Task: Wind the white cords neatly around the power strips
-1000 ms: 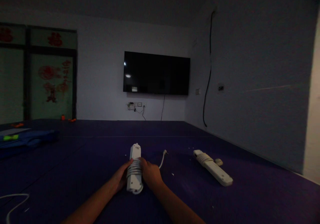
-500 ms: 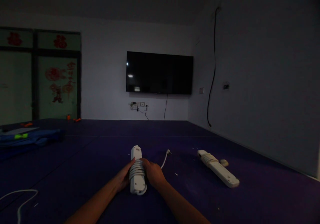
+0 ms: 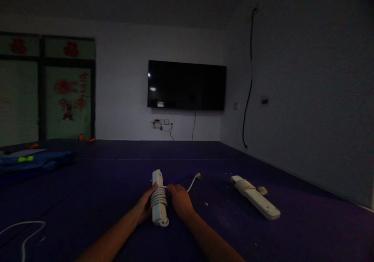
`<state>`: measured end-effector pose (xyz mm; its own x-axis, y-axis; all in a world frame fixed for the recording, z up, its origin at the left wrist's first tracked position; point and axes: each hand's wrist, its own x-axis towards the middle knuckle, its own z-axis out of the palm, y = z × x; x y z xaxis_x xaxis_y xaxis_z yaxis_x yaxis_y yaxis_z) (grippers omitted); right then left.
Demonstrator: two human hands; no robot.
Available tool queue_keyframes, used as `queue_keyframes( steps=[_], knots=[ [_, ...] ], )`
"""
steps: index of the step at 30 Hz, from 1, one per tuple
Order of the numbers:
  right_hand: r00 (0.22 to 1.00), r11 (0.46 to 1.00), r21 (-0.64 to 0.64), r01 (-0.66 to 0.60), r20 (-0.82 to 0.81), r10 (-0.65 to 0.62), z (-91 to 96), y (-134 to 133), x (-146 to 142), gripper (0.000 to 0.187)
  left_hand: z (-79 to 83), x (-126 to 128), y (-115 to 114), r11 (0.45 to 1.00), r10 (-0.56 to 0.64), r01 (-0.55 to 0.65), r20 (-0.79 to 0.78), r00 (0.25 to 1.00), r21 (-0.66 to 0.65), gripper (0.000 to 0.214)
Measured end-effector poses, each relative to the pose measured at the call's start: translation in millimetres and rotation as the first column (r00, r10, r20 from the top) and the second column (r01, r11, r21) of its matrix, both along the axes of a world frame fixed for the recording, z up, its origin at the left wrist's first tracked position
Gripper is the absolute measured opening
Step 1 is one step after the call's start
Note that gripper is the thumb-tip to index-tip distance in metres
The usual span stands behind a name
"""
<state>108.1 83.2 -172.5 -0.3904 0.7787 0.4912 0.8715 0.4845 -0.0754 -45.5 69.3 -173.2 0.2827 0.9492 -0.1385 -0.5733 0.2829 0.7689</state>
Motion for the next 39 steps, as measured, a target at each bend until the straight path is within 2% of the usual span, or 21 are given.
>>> queue_keyframes(
  steps=[10,15,25,39],
  knots=[
    [0.997,0.998,0.017,0.053,0.047,-0.054,2.4,-2,-1,0.027,2.1,1,1,1.000,-0.002,0.002,0.012,1.000,0.027,0.029],
    [0.997,0.999,0.007,0.052,0.051,-0.052,4.0,-5,0,0.027,1.9,1,2,0.999,0.016,-0.016,0.002,1.000,0.028,0.034],
    [0.995,0.992,-0.083,0.097,0.024,-0.096,-5.2,7,3,0.025,-0.2,-5,3,1.000,-0.022,0.022,-0.004,1.000,0.005,0.039],
    [0.997,0.992,-0.096,0.076,0.011,-0.076,-3.9,3,3,0.027,3.0,0,-4,1.000,0.007,-0.008,0.062,0.998,0.017,0.028]
  ],
)
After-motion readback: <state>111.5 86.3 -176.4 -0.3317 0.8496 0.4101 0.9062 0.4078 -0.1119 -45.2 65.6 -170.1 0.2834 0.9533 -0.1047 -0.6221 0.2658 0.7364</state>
